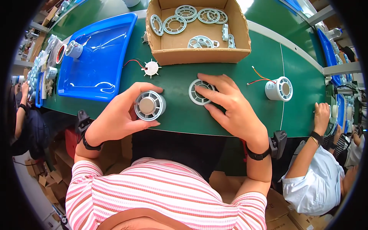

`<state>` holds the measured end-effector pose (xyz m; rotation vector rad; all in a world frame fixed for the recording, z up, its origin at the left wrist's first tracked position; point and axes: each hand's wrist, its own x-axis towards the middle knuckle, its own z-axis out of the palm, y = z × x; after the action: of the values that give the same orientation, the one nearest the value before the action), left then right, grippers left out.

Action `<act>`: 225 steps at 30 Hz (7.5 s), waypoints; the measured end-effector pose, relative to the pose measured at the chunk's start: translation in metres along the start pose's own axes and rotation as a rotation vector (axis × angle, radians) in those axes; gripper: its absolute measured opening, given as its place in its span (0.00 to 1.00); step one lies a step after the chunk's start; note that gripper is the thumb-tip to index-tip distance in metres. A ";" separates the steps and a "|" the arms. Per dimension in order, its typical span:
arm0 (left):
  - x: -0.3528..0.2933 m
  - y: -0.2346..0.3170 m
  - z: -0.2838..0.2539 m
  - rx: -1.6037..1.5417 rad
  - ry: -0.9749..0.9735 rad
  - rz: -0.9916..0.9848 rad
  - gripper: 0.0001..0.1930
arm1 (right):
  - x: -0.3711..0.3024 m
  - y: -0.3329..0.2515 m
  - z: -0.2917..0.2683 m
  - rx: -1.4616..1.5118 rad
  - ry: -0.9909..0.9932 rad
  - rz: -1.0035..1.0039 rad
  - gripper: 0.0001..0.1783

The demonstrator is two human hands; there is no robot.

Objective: The person picks up a blue tray of motor housings and repeatedly assembles them by fitting a plastic ring and a motor into each housing. They then press a metal cap into the center of the motor before setting the assembly on the table.

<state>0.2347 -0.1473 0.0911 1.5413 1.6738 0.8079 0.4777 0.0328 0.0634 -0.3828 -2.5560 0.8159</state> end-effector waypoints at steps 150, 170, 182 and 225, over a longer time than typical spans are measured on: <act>-0.004 0.008 -0.020 0.603 0.005 0.455 0.34 | 0.149 0.031 -0.054 -0.159 -0.329 0.487 0.11; -0.004 -0.006 0.025 0.262 0.305 0.153 0.41 | -0.024 -0.018 0.037 -0.270 0.296 -0.074 0.19; -0.001 0.002 0.016 -0.495 0.040 -0.196 0.39 | -0.016 -0.018 0.037 -0.176 0.234 0.189 0.29; 0.028 -0.003 0.011 -1.084 -0.424 -0.552 0.36 | 0.008 -0.036 0.010 0.316 -0.114 -0.022 0.39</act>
<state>0.2416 -0.1205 0.0798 0.4132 0.9528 0.7912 0.4612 0.0021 0.0802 -0.2129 -2.4690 1.2414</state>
